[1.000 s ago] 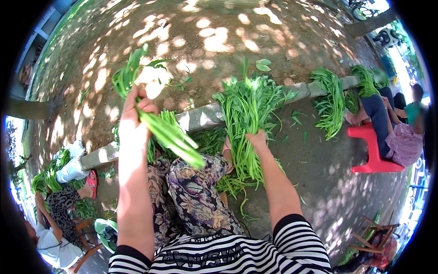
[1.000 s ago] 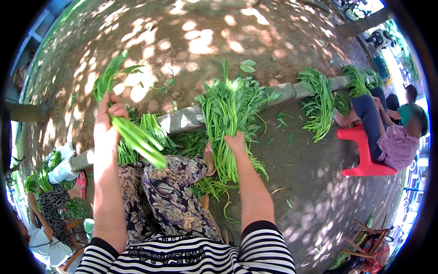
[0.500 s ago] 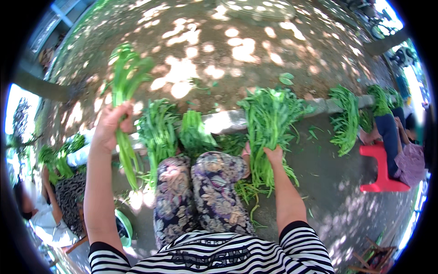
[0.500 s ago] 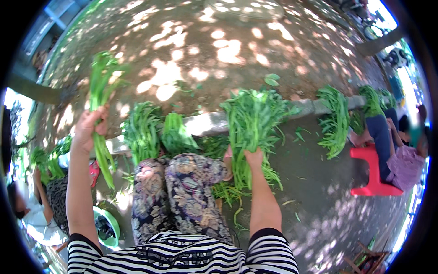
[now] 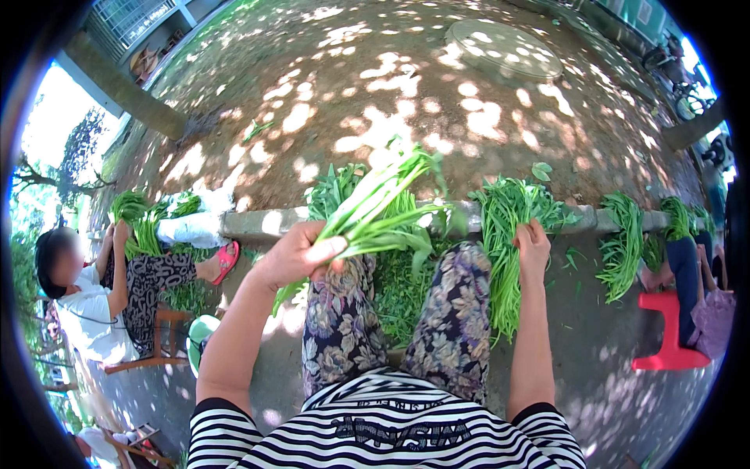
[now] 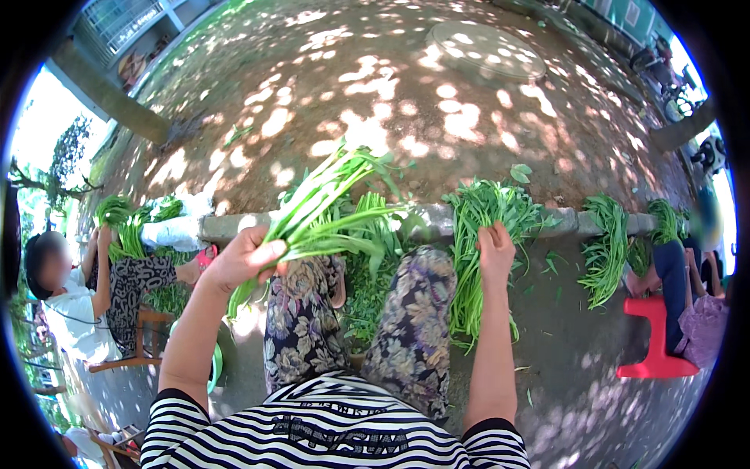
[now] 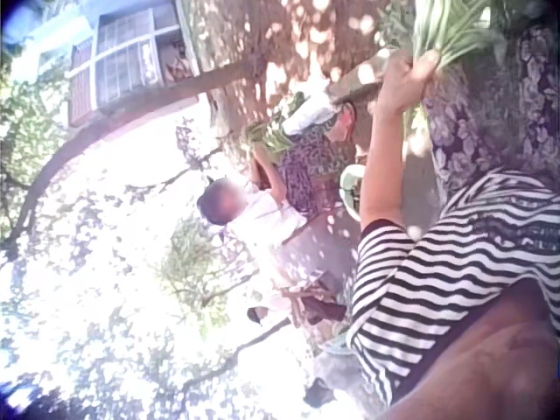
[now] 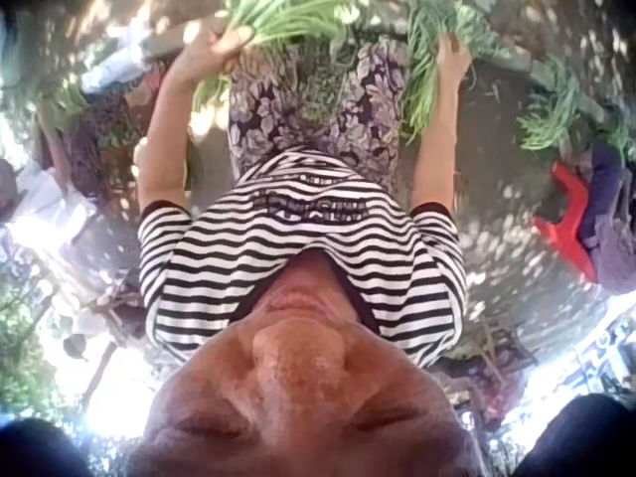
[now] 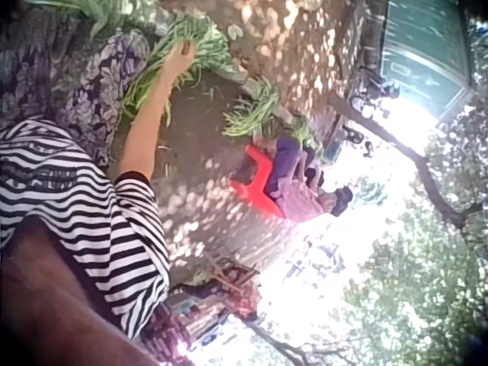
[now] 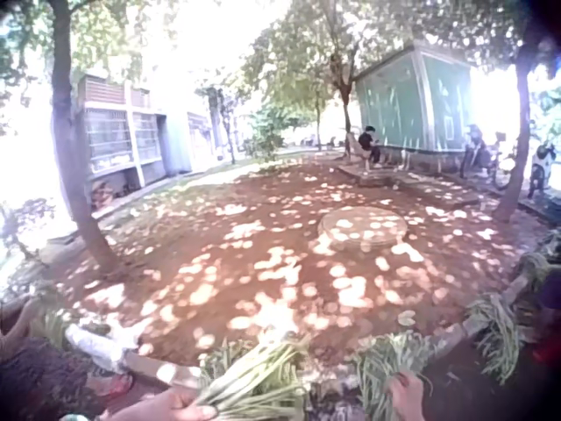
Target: The person separates leaves from the stalks of several bunches of greens by hand, placing the sorted leaves onto a pile on a concrete ledge.
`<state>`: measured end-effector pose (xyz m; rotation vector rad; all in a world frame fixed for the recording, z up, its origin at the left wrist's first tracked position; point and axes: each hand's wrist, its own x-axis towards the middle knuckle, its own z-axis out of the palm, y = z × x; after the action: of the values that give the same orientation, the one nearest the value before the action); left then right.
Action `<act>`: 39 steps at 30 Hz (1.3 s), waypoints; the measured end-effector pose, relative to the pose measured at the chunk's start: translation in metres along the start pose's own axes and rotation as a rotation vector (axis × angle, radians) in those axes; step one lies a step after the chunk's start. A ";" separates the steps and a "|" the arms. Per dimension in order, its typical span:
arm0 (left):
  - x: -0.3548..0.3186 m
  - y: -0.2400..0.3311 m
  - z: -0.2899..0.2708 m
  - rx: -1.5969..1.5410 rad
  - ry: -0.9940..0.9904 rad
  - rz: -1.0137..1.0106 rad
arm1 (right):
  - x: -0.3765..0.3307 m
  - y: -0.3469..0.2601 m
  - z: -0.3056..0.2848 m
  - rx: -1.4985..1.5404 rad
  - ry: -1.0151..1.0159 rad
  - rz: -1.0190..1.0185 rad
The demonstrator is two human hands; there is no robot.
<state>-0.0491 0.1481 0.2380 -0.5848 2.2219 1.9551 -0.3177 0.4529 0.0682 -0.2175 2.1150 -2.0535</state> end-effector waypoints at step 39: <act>-0.115 -0.124 0.007 0.194 -0.024 -0.315 | -0.150 -0.057 0.173 -0.492 -1.034 -0.990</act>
<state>0.1004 0.1672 0.1611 -0.8191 2.1185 1.5663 -0.1330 0.3179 0.1253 -2.1560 1.7880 -1.0543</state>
